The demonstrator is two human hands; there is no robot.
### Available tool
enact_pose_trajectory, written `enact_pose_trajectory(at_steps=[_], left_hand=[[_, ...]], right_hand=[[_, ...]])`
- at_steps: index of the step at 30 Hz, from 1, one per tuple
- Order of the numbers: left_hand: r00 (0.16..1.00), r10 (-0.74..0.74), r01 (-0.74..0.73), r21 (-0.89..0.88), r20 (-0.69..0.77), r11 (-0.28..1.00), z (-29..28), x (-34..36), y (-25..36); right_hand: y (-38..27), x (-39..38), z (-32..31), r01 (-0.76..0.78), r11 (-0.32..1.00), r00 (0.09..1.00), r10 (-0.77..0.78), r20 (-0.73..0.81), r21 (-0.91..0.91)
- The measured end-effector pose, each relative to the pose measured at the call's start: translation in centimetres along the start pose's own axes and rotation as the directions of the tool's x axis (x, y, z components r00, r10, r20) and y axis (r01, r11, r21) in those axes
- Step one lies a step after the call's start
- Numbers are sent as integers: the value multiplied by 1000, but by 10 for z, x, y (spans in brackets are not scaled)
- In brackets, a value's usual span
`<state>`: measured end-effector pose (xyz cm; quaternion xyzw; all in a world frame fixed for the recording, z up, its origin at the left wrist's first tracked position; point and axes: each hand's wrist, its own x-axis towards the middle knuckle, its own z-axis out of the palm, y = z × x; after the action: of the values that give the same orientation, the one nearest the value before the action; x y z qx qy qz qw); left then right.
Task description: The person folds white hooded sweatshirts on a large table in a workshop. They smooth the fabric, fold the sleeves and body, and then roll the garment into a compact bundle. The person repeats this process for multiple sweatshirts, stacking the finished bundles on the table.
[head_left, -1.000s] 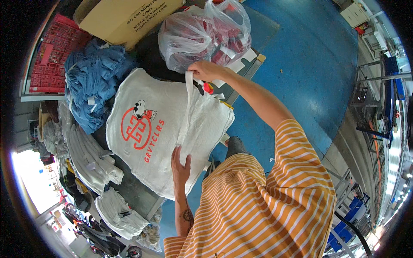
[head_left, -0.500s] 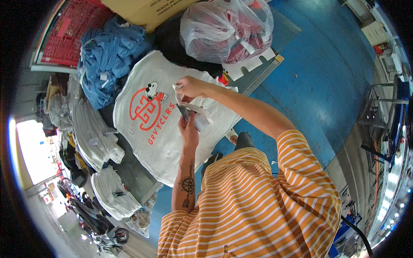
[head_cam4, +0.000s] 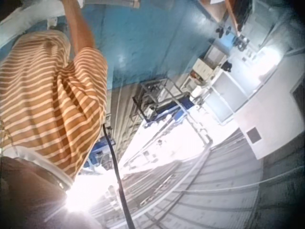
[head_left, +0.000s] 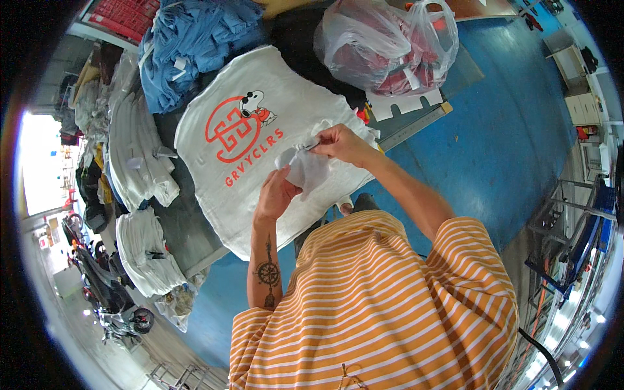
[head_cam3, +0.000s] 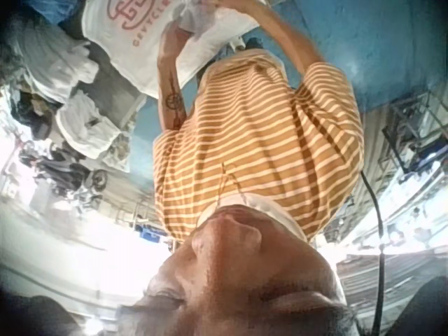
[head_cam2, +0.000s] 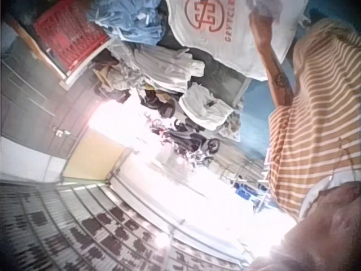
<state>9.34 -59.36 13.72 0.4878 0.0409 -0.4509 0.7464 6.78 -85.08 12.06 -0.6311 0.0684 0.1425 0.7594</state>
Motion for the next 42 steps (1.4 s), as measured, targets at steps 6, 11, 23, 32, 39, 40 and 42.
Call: enact_pose_trajectory(at_steps=[6,11,23,32,39,40,42], left_hand=[[995,99,-98,-57,20,994,9,-12,7],[997,67,-63,-64,50,996,19,-14,20],[989,52,-62,-71,-137,995,-19,-3,-32],[729,552,-618,-42,-404,785,-73,-128,1],[226,850,-756,465,-475,461,-193,-314,119],[235,847,-759,455,-476,466,-207,-320,130],[256,830,-690,508,-495,516,-262,-326,129]], right_hand=[[-15,-5,4,-25,975,997,9,73,219],[-28,-8,6,-68,965,994,43,100,253],[12,-16,52,-86,994,993,80,82,66],[70,-68,107,59,904,972,44,230,-424],[112,-83,97,-243,944,964,260,48,-224],[113,-83,100,-249,949,965,261,38,-194],[115,-84,106,-196,935,977,213,25,-297]])
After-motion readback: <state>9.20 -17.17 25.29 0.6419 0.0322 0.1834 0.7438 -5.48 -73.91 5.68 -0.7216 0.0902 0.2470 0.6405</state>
